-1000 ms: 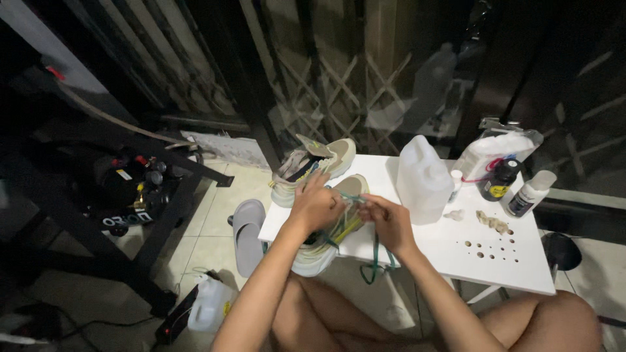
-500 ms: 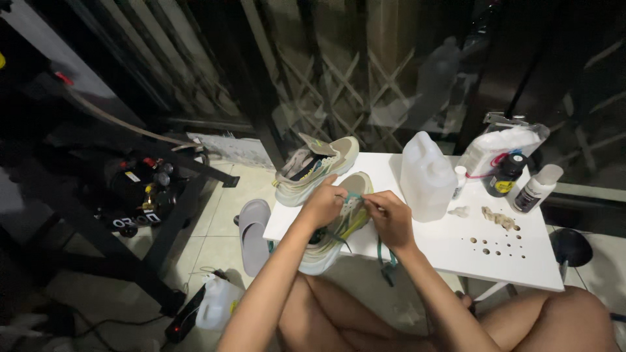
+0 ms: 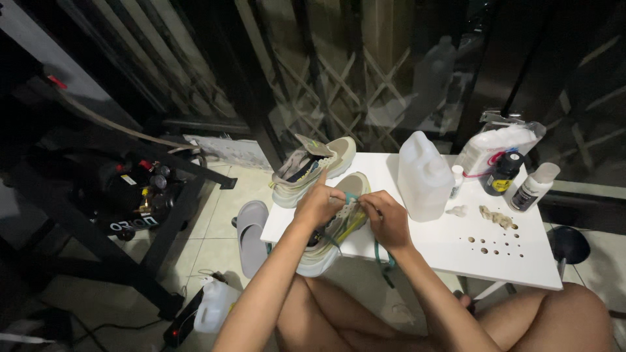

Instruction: The person threads a green shoelace through the eyelets of a sneaker, pulling the lace through and adjusting its position. They repeat this process for the second shoe, ensuring the laces are properly aligned.

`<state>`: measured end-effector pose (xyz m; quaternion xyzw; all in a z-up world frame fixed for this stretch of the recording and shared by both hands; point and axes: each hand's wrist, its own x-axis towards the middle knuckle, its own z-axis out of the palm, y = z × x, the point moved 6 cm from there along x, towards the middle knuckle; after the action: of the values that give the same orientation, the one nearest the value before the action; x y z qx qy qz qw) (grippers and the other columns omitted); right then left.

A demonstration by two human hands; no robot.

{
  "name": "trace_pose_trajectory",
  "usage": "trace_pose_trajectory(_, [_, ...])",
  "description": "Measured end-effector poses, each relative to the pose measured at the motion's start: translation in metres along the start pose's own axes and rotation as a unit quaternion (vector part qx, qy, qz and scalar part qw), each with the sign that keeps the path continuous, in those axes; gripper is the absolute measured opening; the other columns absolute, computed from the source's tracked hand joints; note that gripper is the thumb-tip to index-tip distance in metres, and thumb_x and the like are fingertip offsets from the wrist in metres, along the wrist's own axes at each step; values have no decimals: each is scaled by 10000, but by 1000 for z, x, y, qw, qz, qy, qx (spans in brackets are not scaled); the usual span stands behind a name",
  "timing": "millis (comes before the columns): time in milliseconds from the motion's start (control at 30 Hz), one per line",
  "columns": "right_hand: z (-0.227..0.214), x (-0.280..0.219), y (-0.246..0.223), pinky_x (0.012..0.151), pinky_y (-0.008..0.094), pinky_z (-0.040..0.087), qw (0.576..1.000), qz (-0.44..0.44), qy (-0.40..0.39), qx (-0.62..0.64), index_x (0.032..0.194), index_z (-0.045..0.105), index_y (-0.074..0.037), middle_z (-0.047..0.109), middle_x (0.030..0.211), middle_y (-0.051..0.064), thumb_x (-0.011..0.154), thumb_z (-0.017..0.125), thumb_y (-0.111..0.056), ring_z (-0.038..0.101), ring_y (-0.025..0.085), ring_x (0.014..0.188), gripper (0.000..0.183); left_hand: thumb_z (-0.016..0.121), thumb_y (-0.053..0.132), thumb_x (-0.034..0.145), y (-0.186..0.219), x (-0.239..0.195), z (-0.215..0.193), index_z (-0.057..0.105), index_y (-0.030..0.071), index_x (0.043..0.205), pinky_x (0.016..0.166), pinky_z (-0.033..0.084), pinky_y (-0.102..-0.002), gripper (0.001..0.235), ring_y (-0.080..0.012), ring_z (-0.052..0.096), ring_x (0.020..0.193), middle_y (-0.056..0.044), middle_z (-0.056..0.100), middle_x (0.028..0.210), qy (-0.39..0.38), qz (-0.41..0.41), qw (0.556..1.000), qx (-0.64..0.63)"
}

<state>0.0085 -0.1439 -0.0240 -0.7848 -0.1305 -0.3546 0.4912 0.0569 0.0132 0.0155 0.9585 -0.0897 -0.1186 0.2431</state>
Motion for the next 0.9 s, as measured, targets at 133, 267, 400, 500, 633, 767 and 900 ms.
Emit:
trace_pose_trajectory(133, [3, -1, 3, 544, 322, 559, 999, -14, 15, -32, 897, 691, -175, 662, 748, 7, 818, 699, -118, 664, 220, 684, 98, 654, 259, 825, 7, -5, -4, 725, 312, 945, 1029, 377, -543, 149, -362, 358, 1332, -43, 179, 1558, 4, 2, 1000, 1])
trace_pose_trajectory(267, [6, 0, 8, 579, 330, 561, 998, -11, 18, -59, 894, 693, -185, 666, 769, 13, 838, 678, -163, 668, 219, 724, 61, 653, 215, 833, 18, -12, -12, 723, 275, 985, 1042, 365, -546, 178, -376, 326, 1349, -77, 129, 1569, -3, 5, 1000, 10])
trace_pose_trajectory(400, [7, -6, 13, 621, 359, 556, 999, -15, 20, -41, 900, 684, -174, 670, 776, 33, 859, 636, -175, 666, 242, 740, 63, 672, 231, 831, 17, -12, -7, 690, 288, 1057, 1060, 363, -517, 233, -342, 344, 1346, -65, 97, 1572, -16, -28, 999, -5])
trace_pose_trajectory(500, [7, 1, 14, 630, 341, 555, 999, -5, 19, -51, 889, 691, -197, 669, 764, 14, 829, 651, -175, 667, 219, 734, 75, 678, 238, 823, 22, -9, -16, 671, 291, 1093, 1055, 377, -507, 275, -323, 357, 1340, -51, 46, 1577, 0, -23, 1000, -6])
trace_pose_trajectory(633, [8, -1, 11, 620, 324, 557, 999, 22, -5, -26, 885, 710, -219, 679, 764, 4, 821, 661, -194, 676, 210, 728, 85, 693, 160, 811, 16, -9, -6, 738, 218, 948, 1022, 408, -532, 156, -381, 360, 1315, -86, -68, 1577, 25, 8, 1000, 12])
trace_pose_trajectory(767, [8, 0, 6, 586, 343, 559, 999, 29, -21, -10, 867, 711, -194, 669, 732, 33, 818, 681, -181, 677, 238, 697, 59, 695, 142, 805, 12, -10, -9, 738, 238, 943, 1058, 340, -565, 174, -360, 300, 1360, -74, -72, 1581, 37, 6, 999, -26])
trace_pose_trajectory(900, [7, -2, 12, 596, 329, 563, 1000, 21, -3, -13, 876, 701, -186, 671, 751, 26, 826, 683, -192, 675, 240, 716, 54, 669, 254, 822, 16, -8, -3, 741, 326, 891, 1036, 380, -524, 123, -392, 325, 1338, -51, 51, 1574, 9, 19, 999, 41])
